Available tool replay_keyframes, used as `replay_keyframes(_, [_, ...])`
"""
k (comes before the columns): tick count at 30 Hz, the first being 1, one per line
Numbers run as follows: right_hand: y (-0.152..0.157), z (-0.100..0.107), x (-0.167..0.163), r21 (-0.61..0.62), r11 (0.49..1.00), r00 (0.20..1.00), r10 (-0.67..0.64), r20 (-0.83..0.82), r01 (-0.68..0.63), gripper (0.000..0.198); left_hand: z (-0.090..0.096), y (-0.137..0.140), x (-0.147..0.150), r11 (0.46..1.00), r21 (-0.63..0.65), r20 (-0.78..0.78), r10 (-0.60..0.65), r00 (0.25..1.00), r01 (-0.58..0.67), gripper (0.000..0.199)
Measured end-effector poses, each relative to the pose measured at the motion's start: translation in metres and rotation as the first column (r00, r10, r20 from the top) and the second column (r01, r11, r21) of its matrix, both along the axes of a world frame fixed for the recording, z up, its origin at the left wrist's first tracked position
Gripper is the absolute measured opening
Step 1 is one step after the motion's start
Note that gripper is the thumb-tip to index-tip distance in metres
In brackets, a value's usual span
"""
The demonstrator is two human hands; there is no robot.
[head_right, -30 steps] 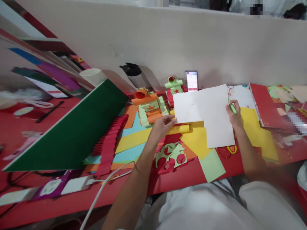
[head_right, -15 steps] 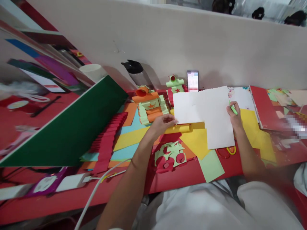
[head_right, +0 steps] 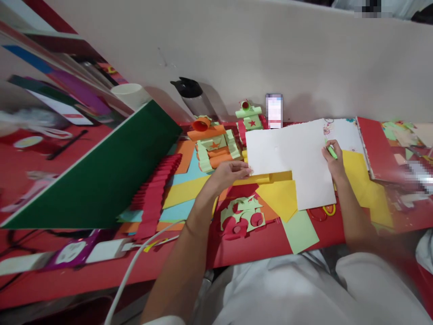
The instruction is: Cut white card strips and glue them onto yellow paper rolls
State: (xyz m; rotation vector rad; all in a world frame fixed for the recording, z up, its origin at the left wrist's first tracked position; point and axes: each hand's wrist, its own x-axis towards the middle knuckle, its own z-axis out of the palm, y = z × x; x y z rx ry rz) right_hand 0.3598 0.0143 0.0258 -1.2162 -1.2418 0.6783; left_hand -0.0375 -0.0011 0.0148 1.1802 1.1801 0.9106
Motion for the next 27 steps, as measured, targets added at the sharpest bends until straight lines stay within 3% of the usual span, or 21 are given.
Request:
replay_keyframes(8, [0.000, 0.001, -0.004, -0.025, 1.000, 1.000, 0.005, 0.014, -0.005, 0.032, 0.005, -0.004, -0.001, 0.999, -0.004, -0.009, -0.044, 0.999, 0.044, 0.044])
replay_keyframes(16, [-0.003, 0.002, -0.005, 0.025, 0.999, 0.974, 0.016, 0.224, -0.023, 0.015, 0.011, -0.007, -0.002, 0.996, -0.035, -0.041, -0.088, 0.995, 0.087, 0.037])
replay_keyframes(24, [-0.002, 0.001, -0.003, 0.021, 1.000, 0.956, -0.001, 0.293, -0.005, 0.023, 0.017, -0.010, 0.001, 0.994, -0.045, -0.057, -0.102, 0.993, 0.099, 0.030])
replay_keyframes(27, [-0.002, 0.002, -0.002, 0.112, 0.991, 0.938, -0.102, 0.332, 0.068, 0.026, 0.017, -0.010, 0.002, 0.994, -0.048, -0.049, -0.096, 0.994, 0.094, 0.030])
